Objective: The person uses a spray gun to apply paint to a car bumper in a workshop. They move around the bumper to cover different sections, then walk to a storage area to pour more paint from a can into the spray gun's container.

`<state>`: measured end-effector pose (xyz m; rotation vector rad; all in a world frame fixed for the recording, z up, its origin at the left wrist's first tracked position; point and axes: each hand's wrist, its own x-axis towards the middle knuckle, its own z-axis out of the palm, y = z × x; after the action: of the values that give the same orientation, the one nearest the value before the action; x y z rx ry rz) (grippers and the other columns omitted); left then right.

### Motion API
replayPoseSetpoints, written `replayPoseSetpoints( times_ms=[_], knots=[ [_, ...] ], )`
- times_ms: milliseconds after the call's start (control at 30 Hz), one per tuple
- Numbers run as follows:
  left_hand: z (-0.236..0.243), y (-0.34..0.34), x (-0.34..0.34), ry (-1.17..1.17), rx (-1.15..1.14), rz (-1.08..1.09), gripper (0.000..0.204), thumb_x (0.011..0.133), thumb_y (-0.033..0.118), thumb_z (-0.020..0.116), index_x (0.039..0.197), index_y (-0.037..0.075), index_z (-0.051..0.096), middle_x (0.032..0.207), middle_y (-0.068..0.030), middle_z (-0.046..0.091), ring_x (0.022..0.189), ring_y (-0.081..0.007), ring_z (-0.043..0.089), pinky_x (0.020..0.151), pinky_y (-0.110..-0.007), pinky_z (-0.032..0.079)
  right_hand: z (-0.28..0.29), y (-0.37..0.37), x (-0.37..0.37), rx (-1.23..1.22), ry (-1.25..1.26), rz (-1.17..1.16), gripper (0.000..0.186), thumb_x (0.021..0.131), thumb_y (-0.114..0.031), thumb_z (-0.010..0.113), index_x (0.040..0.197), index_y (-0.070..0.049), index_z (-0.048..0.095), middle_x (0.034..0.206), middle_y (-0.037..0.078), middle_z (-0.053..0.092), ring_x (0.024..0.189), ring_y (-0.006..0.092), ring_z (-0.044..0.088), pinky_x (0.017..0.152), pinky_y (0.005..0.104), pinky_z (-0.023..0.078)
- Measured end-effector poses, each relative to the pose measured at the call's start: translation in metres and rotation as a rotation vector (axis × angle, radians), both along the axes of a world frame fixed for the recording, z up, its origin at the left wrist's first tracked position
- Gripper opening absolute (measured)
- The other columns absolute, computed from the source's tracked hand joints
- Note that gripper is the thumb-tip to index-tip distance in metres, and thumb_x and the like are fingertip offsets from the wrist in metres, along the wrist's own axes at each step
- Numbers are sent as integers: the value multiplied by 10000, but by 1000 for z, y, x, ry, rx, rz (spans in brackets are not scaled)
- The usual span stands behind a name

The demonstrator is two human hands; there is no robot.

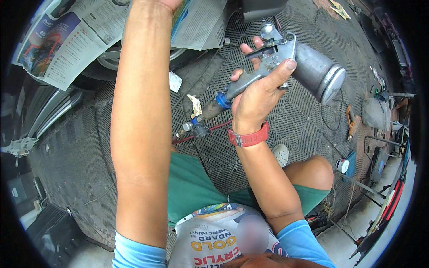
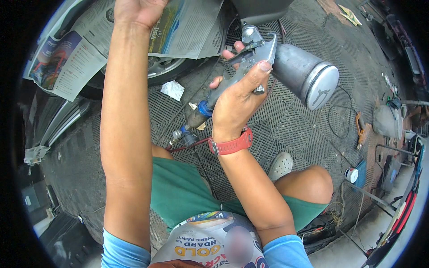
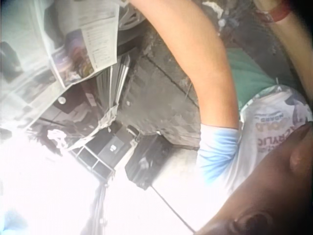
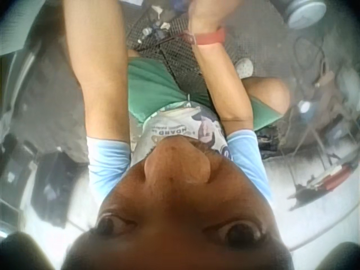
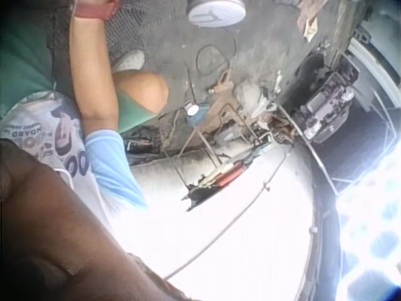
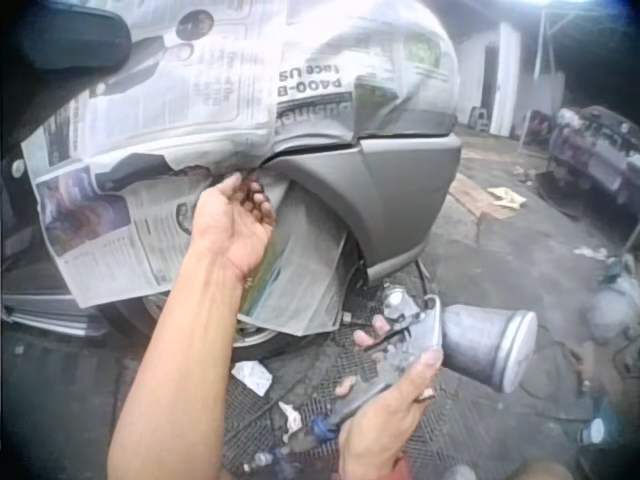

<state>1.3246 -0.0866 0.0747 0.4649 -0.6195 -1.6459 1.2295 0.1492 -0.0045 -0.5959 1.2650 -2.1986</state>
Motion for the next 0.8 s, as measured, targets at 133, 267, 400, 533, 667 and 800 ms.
replayPoseSetpoints(
  times_ms=[133, 267, 400, 533, 667, 800],
  knots=[
    [8, -5, 3, 67, 2, -28, 195, 1041, 232, 540, 956, 61, 578, 871, -40, 601, 770, -171, 545, 729, -303, 489, -4, 0, -3, -11, -1, 6, 803, 1053, -705, 311, 1491, -41, 415, 1311, 184, 619, 1095, 265, 665, 520, 293, 527],
    [2, 1, 11, 138, -47, -135, 219, 1047, 257, 549, 992, 48, 586, 876, -43, 610, 774, -190, 551, 757, -323, 489, 3, 1, -1, -32, 7, 72, 793, 1055, -707, 291, 1468, -47, 445, 1245, 184, 656, 1054, 253, 682, 518, 287, 520],
    [-24, 23, 72, 227, -302, -528, 423, 1075, 165, 518, 1414, -85, 474, 1117, -98, 614, 955, -176, 565, 920, -328, 501, 34, 1, 0, -124, -10, 202, 754, 1091, -632, 288, 1312, 31, 571, 1089, 166, 708, 938, 208, 707, 508, 272, 541],
    [-45, 116, 97, -164, -91, -100, 524, 1058, 197, 537, 1512, -51, 454, 1095, -16, 570, 942, -121, 507, 897, -269, 452, 85, 8, -5, -116, 30, 336, 737, 1092, -623, 305, 1217, 21, 641, 945, 126, 723, 812, 174, 713, 471, 259, 511],
    [-103, 182, 154, -643, 52, 74, 452, 1078, 296, 545, 1440, 29, 586, 1119, 4, 597, 977, -103, 523, 902, -262, 435, 129, 11, -3, -91, 141, 417, 732, 1082, -634, 331, 1212, 15, 643, 927, 138, 729, 797, 174, 718, 459, 253, 497],
    [-160, 226, 185, -1311, -168, 118, 374, 1044, 262, 620, 1305, -4, 653, 1141, -125, 701, 1069, -202, 651, 923, -371, 519, 159, 5, -40, -9, 181, 419, 740, 1058, -662, 378, 1244, 14, 614, 932, 170, 733, 801, 205, 731, 457, 253, 493]
  ],
)
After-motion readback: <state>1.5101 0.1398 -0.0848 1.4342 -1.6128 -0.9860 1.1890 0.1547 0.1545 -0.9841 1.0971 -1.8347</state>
